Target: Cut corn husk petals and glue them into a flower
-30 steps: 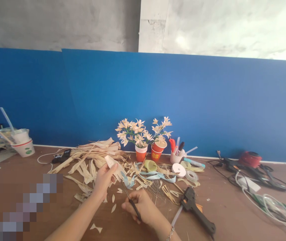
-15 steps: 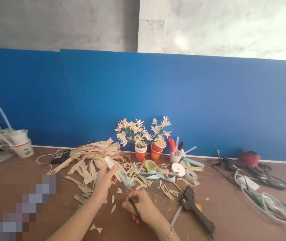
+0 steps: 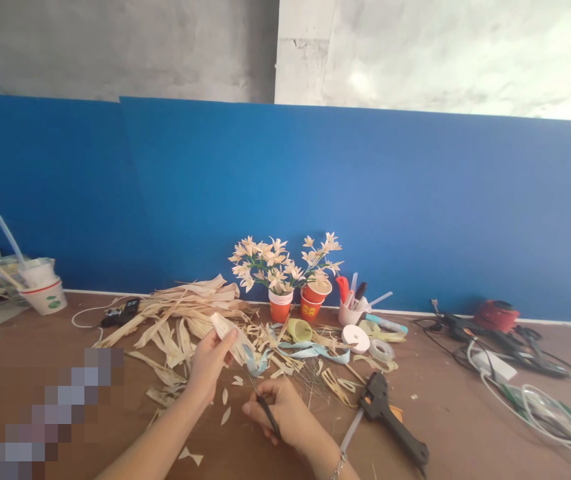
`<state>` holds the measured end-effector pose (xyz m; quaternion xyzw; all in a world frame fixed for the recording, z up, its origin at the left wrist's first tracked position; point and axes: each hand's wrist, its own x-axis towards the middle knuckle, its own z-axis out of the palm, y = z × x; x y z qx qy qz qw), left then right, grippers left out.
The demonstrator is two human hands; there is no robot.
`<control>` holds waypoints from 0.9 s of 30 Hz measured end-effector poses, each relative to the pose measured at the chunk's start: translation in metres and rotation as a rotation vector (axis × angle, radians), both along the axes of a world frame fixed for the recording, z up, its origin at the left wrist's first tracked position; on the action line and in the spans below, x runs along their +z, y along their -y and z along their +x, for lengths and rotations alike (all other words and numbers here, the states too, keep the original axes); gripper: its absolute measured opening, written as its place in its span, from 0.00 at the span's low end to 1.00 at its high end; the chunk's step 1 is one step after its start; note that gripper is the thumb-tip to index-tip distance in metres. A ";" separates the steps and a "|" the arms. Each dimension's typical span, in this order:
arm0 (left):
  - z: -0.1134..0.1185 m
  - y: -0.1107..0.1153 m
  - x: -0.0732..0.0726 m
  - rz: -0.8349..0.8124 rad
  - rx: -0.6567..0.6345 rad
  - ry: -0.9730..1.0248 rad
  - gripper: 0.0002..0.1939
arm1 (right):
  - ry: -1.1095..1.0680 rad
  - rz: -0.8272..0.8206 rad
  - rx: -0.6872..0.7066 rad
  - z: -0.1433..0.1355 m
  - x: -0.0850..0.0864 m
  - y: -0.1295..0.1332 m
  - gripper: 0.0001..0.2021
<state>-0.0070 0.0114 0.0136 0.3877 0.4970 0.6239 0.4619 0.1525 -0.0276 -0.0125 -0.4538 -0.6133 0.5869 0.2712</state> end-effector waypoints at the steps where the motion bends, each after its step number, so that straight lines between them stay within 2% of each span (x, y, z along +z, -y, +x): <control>1: 0.000 0.000 -0.001 -0.002 0.005 0.007 0.15 | -0.004 -0.003 -0.006 0.000 -0.001 0.000 0.17; 7: 0.003 0.001 -0.004 -0.035 0.031 0.091 0.19 | 0.019 -0.014 -0.024 -0.004 -0.001 -0.002 0.18; 12: 0.007 0.001 -0.009 -0.067 0.086 0.170 0.18 | 0.016 0.007 -0.051 -0.004 0.002 -0.002 0.19; 17: 0.009 -0.001 -0.014 -0.074 0.099 0.212 0.18 | 0.007 0.008 -0.043 -0.002 -0.004 -0.004 0.19; 21: 0.010 -0.001 -0.012 -0.087 0.107 0.235 0.17 | 0.023 -0.007 -0.065 -0.002 -0.008 -0.005 0.18; 27: 0.011 0.003 -0.009 -0.092 0.103 0.249 0.19 | 0.036 -0.003 -0.067 -0.003 -0.006 -0.005 0.19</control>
